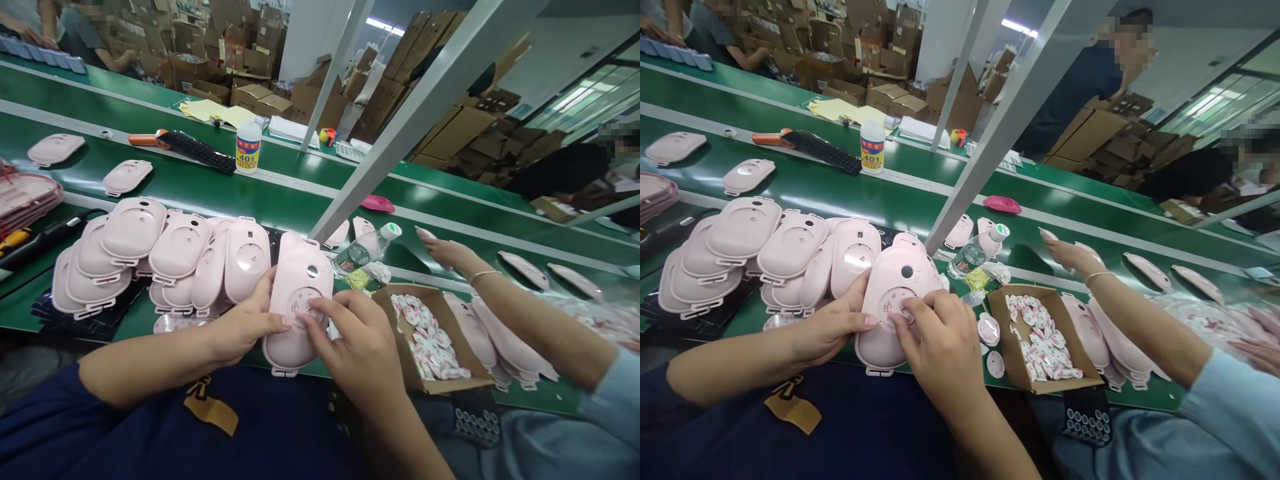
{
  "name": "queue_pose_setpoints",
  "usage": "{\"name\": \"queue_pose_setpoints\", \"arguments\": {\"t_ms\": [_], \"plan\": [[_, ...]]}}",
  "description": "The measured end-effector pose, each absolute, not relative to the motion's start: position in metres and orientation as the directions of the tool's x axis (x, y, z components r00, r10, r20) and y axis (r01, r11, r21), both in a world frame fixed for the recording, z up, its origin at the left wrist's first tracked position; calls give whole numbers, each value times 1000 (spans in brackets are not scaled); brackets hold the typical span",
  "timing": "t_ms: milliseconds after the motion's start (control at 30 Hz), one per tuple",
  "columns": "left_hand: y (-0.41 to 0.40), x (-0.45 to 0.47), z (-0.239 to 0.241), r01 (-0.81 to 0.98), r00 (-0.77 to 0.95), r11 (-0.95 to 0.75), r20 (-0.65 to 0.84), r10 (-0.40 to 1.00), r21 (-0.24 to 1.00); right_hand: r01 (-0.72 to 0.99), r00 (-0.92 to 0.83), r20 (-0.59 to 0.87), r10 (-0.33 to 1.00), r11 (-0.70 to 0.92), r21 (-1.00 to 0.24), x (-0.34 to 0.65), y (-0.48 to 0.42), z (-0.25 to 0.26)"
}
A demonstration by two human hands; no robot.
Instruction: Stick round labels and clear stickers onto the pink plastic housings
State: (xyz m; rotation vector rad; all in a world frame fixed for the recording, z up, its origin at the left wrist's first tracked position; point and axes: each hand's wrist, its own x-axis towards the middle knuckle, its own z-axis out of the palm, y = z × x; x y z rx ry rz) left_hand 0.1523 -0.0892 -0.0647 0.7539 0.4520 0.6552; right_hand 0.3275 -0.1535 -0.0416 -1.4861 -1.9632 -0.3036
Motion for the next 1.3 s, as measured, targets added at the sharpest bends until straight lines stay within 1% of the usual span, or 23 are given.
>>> {"name": "queue_pose_setpoints", "arguments": {"t_ms": [100,267,400,500,633,800,900,1000,1067,1100,1133,1167,1233,1300], "plan": [[-90,151,-66,-390,710,545,-135,692,742,921,-84,648,757,306,-239,324,-154,-50],[-93,149,-67,-417,694,533,-121,710,737,883,-19,718,696,348,-315,319,-159,-63],[-94,150,-66,-408,728,542,-97,678,735,875,21,705,709,328,-356,321,-160,-62],[-94,150,-66,-416,725,522,-76,685,745,888,28,686,727,297,-352,323,-161,-59],[-93,148,-69,-418,698,487,-72,713,767,897,6,701,713,306,-319,321,-162,-59],[-95,149,-71,-407,707,470,-55,705,784,924,-4,719,695,278,-264,313,-162,-63],[-94,150,-74,-389,654,404,-60,754,828,929,-20,726,687,281,-241,311,-164,-60],[-92,150,-76,-353,585,326,-65,808,877,910,-55,726,685,334,-246,311,-165,-58],[-92,149,-77,-345,572,294,-49,819,891,905,-15,764,645,334,-264,312,-164,-61],[-92,148,-76,-347,575,280,-34,818,895,894,29,785,619,334,-297,311,-162,-64],[-93,147,-75,-349,576,264,-16,817,899,867,80,789,609,347,-356,311,-161,-68],[-93,147,-74,-352,575,243,4,818,904,817,128,766,630,372,-441,309,-159,-73],[-95,146,-72,-353,564,185,51,824,917,659,159,650,743,410,-631,307,-158,-82],[-96,144,-72,-343,558,138,84,826,929,525,141,525,840,386,-759,304,-158,-89]]}}
